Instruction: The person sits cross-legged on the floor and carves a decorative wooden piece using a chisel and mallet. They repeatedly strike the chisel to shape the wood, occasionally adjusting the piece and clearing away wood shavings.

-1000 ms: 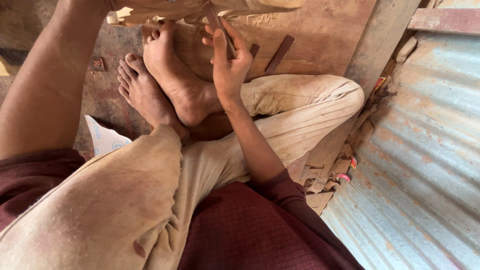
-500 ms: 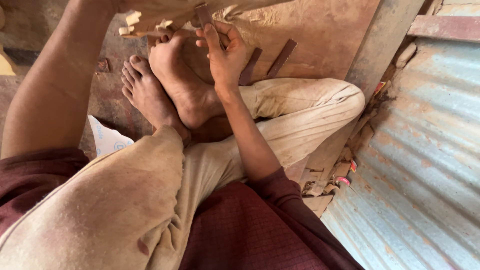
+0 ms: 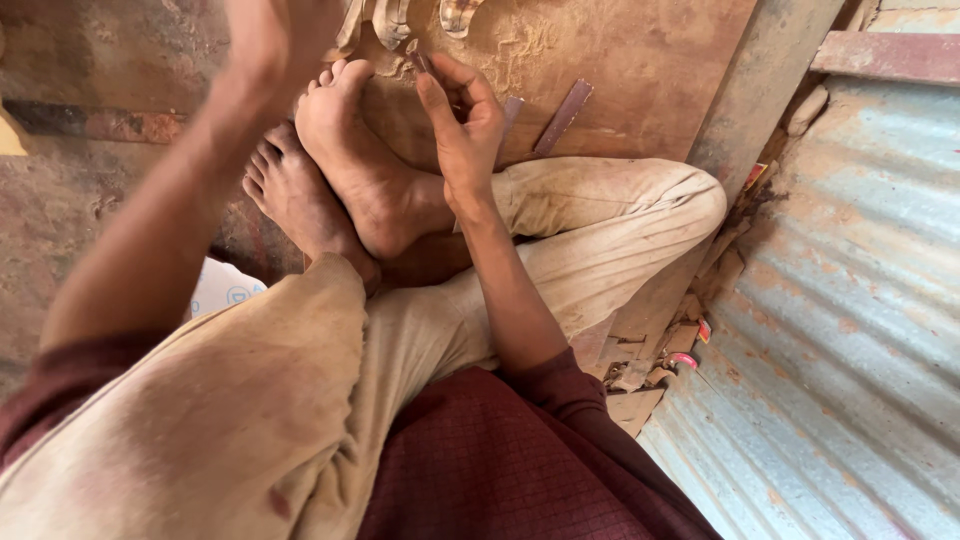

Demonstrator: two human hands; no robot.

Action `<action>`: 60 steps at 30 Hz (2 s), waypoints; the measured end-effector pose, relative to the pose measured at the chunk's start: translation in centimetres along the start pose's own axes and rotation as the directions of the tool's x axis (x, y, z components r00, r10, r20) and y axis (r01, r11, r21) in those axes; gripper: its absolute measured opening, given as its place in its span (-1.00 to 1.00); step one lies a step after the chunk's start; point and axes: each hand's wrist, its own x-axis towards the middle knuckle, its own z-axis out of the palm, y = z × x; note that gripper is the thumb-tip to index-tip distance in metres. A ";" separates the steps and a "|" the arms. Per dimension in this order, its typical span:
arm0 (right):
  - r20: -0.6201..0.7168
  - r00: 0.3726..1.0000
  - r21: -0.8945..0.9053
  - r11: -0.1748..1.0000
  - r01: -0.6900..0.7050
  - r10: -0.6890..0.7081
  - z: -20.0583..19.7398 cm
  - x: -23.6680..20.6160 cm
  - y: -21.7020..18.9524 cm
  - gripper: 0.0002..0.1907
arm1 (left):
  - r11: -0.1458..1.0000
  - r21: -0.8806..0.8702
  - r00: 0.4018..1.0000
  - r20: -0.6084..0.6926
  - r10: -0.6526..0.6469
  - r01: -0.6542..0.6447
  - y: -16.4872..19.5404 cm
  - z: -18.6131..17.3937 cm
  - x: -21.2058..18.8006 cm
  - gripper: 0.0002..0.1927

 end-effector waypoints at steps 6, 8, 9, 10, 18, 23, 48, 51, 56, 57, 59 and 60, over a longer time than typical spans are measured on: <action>0.103 0.995 -0.008 1.000 0.006 -0.005 -1.0 -0.6 -1.1 -0.61 | 0.958 -0.246 0.987 0.094 -0.130 0.150 0.3 3.8 -2.7 -0.75; 0.129 0.992 -0.047 0.999 0.020 -0.014 -1.1 -0.9 -1.2 -0.59 | 0.912 -0.357 0.979 0.094 -0.182 0.203 0.2 3.8 -2.8 -0.78; 0.127 0.992 -0.025 1.000 -0.004 0.007 -1.3 -0.9 -1.3 -0.59 | 0.885 -0.409 0.975 0.094 -0.202 0.223 0.1 3.7 -2.8 -0.79; 0.124 0.992 -0.002 0.999 -0.032 0.032 -1.4 -0.9 -1.2 -0.60 | 0.896 -0.399 0.980 0.108 -0.166 0.196 0.1 3.5 -2.8 -0.79; 0.152 0.939 0.177 0.926 -0.333 0.309 -3.6 -0.8 -1.2 -0.69 | 0.880 -0.430 0.960 0.265 -0.093 0.204 -0.4 2.8 -2.8 -0.69; 0.084 0.993 -0.165 0.984 -0.068 0.083 -2.6 -1.4 -2.1 -0.61 | 0.938 -0.299 0.981 -0.023 -0.193 0.177 -0.7 4.6 -3.4 -0.70; 0.136 0.800 -0.584 0.604 0.541 -0.585 -1.6 -2.3 -3.1 -0.80 | 0.990 -0.123 0.992 -0.101 -0.075 0.063 0.0 6.9 -4.2 -0.81; 0.162 0.807 -0.607 0.588 0.535 -0.568 -1.2 -2.7 -3.1 -0.79 | 0.991 -0.085 0.994 -0.042 -0.105 0.101 -0.6 6.4 -4.2 -0.70; 0.123 0.816 -0.619 0.599 0.508 -0.565 -1.6 -2.4 -3.1 -0.81 | 0.944 -0.288 0.987 0.033 -0.160 0.162 -0.8 6.6 -5.0 -0.54; 0.102 0.822 -0.629 0.604 0.489 -0.560 -1.7 -2.2 -3.2 -0.81 | 0.928 -0.338 0.988 0.045 -0.150 0.157 -0.7 6.7 -5.1 -0.48; 0.058 0.830 -0.647 0.612 0.454 -0.554 -2.0 -2.1 -3.4 -0.82 | 0.942 -0.313 0.992 0.064 -0.107 0.122 -0.5 6.7 -5.2 -0.43; 0.063 0.839 -0.647 0.618 0.447 -0.541 -2.1 -2.0 -3.6 -0.84 | 0.949 -0.298 0.994 0.073 -0.085 0.103 -0.3 6.6 -5.1 -0.40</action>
